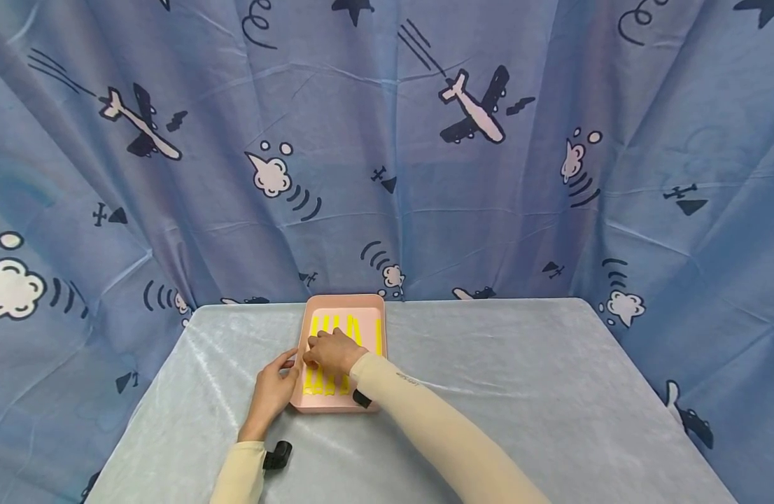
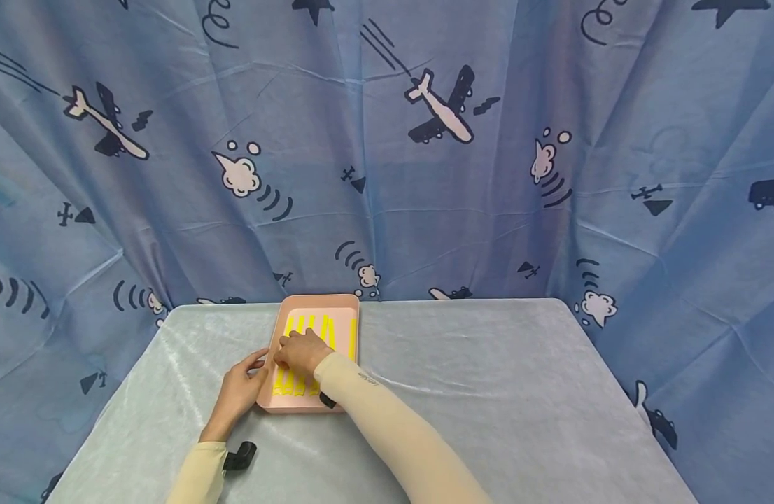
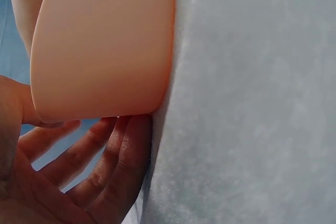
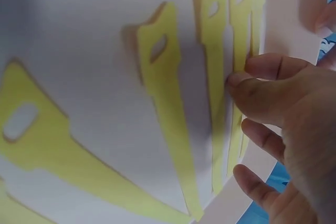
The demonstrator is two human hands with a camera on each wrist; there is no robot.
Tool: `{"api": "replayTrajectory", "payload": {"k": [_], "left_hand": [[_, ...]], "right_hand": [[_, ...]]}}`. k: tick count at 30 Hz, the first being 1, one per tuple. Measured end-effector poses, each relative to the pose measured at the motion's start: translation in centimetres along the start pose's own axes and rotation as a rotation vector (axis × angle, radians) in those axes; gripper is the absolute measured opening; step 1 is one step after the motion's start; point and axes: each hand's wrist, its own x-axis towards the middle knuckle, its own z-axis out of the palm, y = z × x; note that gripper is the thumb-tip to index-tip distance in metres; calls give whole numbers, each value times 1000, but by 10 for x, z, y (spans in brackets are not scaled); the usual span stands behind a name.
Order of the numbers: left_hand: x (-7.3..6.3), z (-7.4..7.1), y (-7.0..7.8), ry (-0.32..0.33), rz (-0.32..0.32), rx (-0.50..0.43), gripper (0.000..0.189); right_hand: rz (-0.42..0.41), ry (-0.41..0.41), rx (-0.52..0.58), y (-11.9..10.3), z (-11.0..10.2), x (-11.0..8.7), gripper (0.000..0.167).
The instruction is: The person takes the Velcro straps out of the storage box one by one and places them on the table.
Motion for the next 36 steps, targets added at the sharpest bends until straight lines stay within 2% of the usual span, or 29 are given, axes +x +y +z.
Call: {"api": "replayTrajectory", "payload": {"k": [10, 13, 18, 20, 27, 33, 36], "left_hand": [[-1, 1, 2, 0, 6, 2, 43], [-1, 2, 2, 3, 10, 4, 43], [-1, 2, 2, 5, 6, -3, 44], [-1, 2, 2, 4, 1, -11, 44], [-1, 3, 2, 16, 11, 6, 43], [-1, 2, 0, 8, -2, 11, 43], [-1, 0, -1, 17, 10, -3, 43]], "right_hand": [[-9, 4, -79, 0, -1, -3, 57], [-10, 15, -74, 0, 0, -4, 51], [-26, 55, -96, 1, -1, -5, 20], [-30, 80, -110, 1, -1, -5, 12], [-33, 154, -95, 5, -6, -9, 8], [-50, 213, -15, 10, -13, -17, 12], [-51, 268, 41, 14, -17, -20, 15]]}}
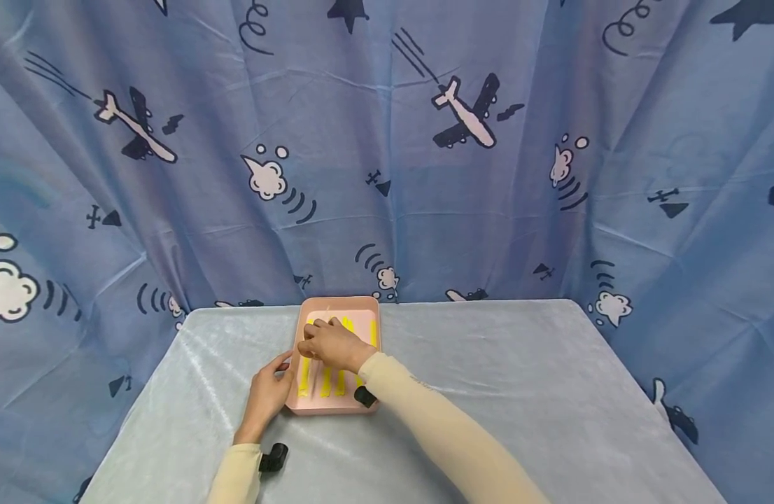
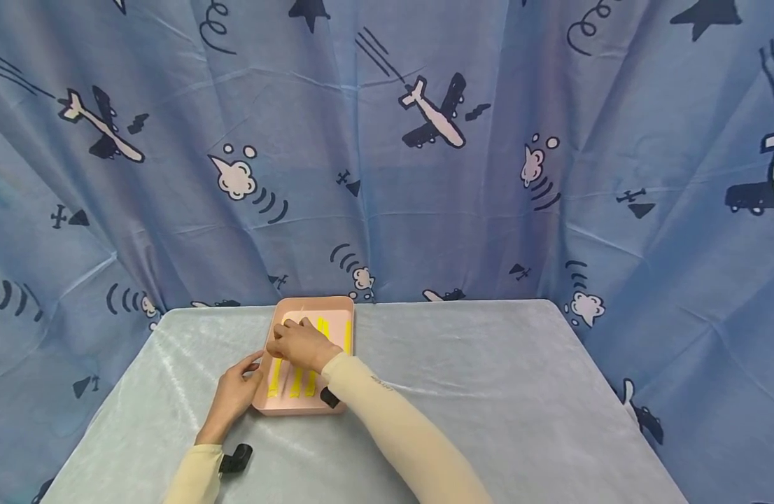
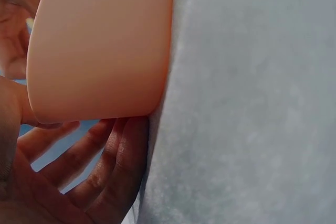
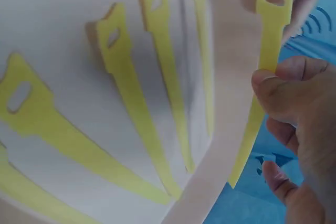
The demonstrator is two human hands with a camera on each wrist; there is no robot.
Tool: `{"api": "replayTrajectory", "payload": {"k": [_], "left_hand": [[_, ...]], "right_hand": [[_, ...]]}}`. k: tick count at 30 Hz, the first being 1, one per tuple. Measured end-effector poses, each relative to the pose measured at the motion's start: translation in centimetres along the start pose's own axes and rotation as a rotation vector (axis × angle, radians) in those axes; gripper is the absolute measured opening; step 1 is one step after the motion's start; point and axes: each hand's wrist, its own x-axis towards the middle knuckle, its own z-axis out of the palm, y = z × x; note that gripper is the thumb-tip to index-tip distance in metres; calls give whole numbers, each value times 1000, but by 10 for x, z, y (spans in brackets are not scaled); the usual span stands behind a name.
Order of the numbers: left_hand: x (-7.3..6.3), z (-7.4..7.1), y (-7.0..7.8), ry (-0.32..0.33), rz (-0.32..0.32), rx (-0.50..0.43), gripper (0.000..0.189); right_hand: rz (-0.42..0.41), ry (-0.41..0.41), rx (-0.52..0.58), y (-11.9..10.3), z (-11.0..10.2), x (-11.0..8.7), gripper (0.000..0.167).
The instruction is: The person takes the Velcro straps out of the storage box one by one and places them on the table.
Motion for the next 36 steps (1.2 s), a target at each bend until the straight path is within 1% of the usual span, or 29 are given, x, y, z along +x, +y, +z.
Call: {"api": "replayTrajectory", "payload": {"k": [4, 9, 14, 19, 22, 25, 31, 36], "left_hand": [[-1, -2, -2, -2, -10, -13, 43], [-1, -2, -4, -19, -22, -29, 44], [-3, -2, -5, -21, -12, -31, 44], [-3, -3, -2, -33, -16, -38, 44], [-3, -4, 1, -28, -15, -33, 44], [-3, -4, 2, -18, -11, -26, 44], [-3, -1, 0, -28, -28, -33, 44], [-3, 1, -1, -21, -31, -35, 44]], "right_hand": [[-5, 74, 64, 3, -5, -4, 16], [-3, 150, 89, 5, -8, -11, 8], [4, 219, 108, 4, -10, -18, 11], [19, 275, 164, 3, -15, -25, 11], [26, 303, 225, 4, -21, -29, 10], [35, 341, 309, 4, -26, -33, 8], [32, 438, 487, 3, -31, -42, 8], [31, 511, 571, 3, -33, -47, 11]]}}
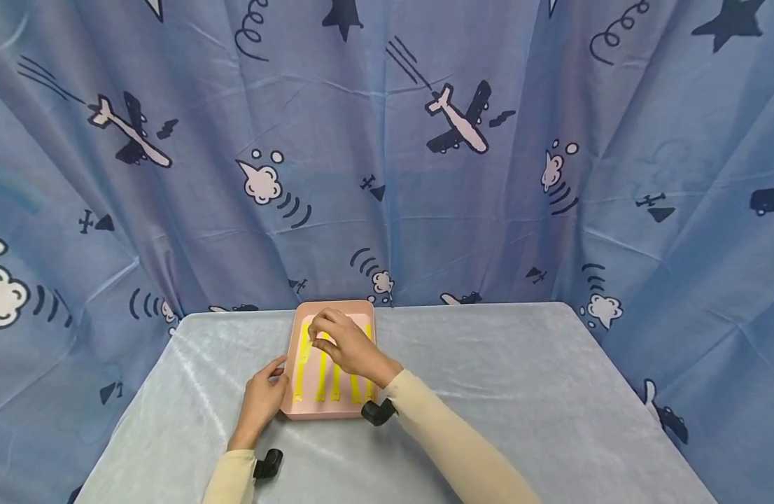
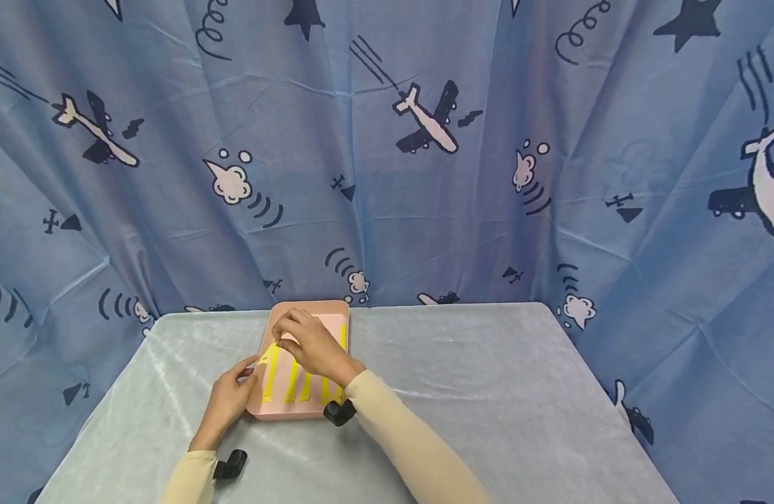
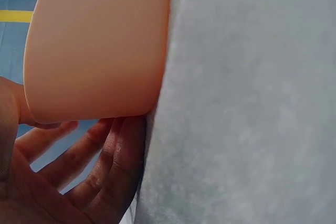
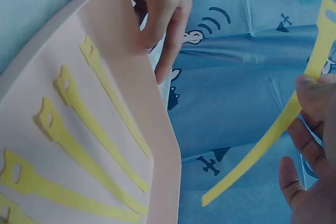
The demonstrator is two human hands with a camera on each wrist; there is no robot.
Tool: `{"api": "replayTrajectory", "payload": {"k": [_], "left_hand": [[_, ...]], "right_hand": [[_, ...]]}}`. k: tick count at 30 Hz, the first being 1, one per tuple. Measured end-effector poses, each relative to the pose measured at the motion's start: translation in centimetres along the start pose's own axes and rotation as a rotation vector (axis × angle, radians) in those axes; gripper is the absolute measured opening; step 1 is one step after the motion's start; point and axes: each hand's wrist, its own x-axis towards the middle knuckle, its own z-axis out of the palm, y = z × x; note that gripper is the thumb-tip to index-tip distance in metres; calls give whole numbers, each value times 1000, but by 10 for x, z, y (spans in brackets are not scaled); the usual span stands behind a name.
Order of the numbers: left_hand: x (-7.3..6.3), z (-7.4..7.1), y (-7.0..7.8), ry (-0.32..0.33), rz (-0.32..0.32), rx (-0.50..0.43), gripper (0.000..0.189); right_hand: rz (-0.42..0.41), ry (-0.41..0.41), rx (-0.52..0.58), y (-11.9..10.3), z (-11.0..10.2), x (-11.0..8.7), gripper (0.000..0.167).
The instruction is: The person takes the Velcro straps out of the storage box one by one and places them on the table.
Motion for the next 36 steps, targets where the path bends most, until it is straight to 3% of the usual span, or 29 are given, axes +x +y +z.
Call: {"api": "replayTrajectory", "payload": {"k": [11, 18, 25, 33, 36], "left_hand": [[0, -1, 3, 1, 10, 0, 44], [0, -2, 4, 2, 11, 7, 44], [-1, -4, 6, 7, -1, 20, 44], [-1, -4, 6, 13, 3, 25, 44], [-1, -4, 6, 9, 6, 26, 45]], "right_hand": [[129, 136, 216, 1, -9, -8, 13], [229, 171, 365, 3, -13, -15, 6], [255, 214, 406, 5, -17, -22, 10], [403, 220, 512, -20, -44, -27, 11], [451, 246, 536, -20, -47, -30, 16]]}}
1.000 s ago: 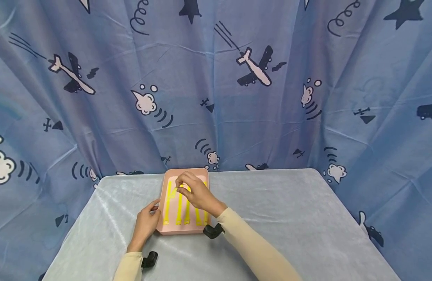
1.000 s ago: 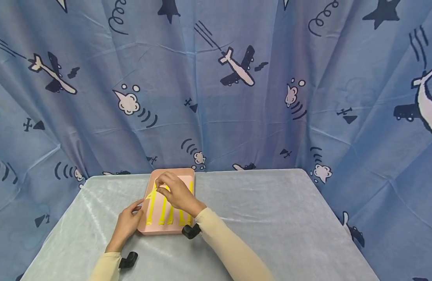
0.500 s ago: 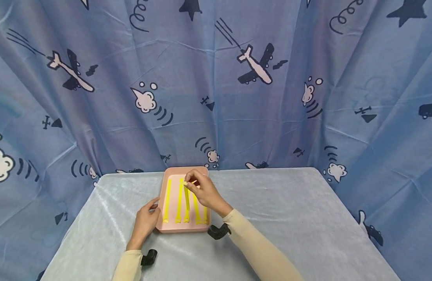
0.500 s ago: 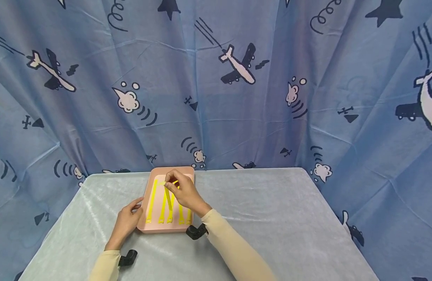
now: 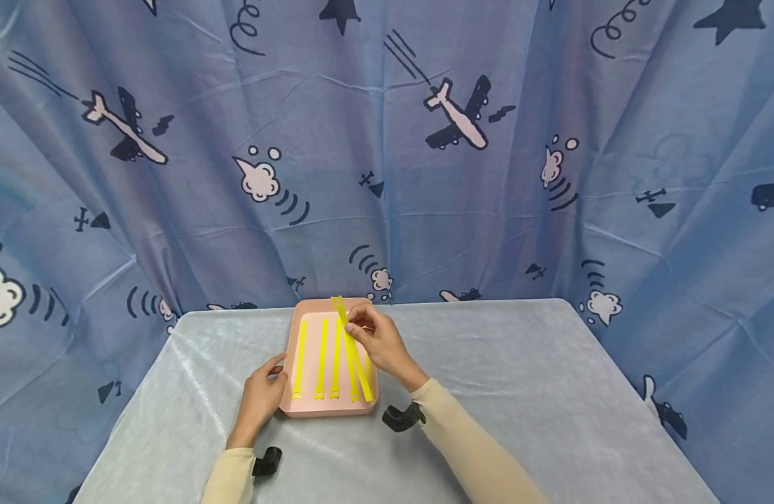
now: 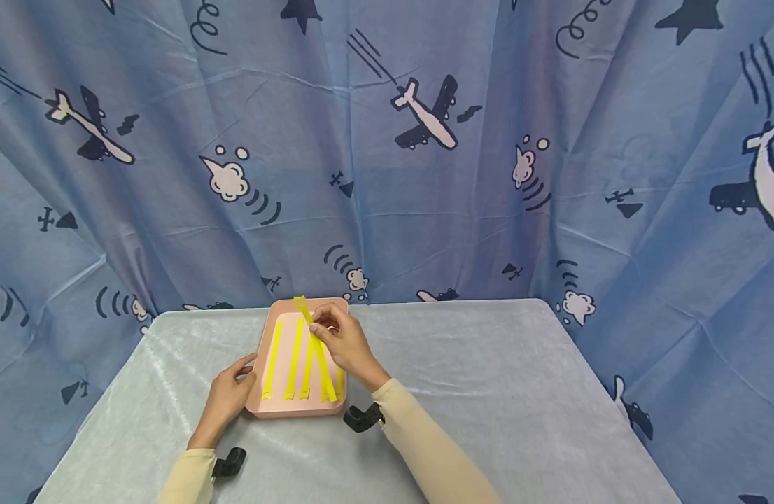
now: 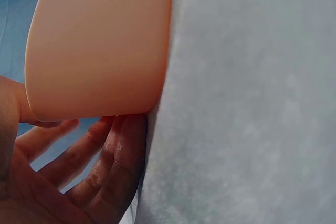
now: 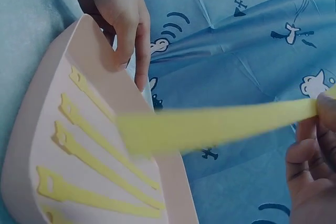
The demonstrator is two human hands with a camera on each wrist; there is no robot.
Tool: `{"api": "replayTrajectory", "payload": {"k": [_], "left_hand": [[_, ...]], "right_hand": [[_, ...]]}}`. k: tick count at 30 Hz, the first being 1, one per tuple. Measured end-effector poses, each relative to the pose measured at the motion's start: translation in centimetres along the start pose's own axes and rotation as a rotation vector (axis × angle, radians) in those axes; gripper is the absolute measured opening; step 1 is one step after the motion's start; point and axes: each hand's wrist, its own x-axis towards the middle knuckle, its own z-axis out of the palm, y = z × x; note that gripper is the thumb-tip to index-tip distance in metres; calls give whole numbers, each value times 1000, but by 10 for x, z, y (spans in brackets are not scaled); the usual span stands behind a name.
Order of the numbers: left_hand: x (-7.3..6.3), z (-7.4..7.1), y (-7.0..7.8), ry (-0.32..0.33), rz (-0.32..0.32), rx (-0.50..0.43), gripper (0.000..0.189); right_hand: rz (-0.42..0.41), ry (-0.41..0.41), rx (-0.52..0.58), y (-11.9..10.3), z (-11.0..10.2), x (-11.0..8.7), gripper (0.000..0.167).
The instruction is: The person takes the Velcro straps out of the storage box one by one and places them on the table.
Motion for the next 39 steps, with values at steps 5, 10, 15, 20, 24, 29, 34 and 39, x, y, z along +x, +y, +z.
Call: {"api": "replayTrajectory", "payload": {"k": [5, 10, 15, 20, 24, 29, 34, 39], "left_hand": [[0, 0, -1, -5, -3, 4, 45], [1, 0, -1, -6, -3, 4, 45], [2, 0, -2, -6, -6, 1, 45], [1, 1, -2, -2, -2, 0, 44], [1, 1, -1, 3, 3, -1, 44], [0, 1, 0, 4, -1, 1, 44], [1, 1, 0, -2, -8, 3, 44], [2, 1, -1, -5, -12, 2, 44]], "right_hand": [[25, 66, 38, 23, -2, 1, 23], [69, 121, 97, 48, -4, 2, 23], [118, 154, 152, 49, -8, -2, 21], [163, 205, 144, 54, -12, -6, 21], [220, 252, 126, 58, -17, -8, 20], [287, 295, 120, 61, -26, -12, 18], [332, 319, 121, 68, -36, -16, 17], [389, 333, 93, 79, -45, -17, 16]]}}
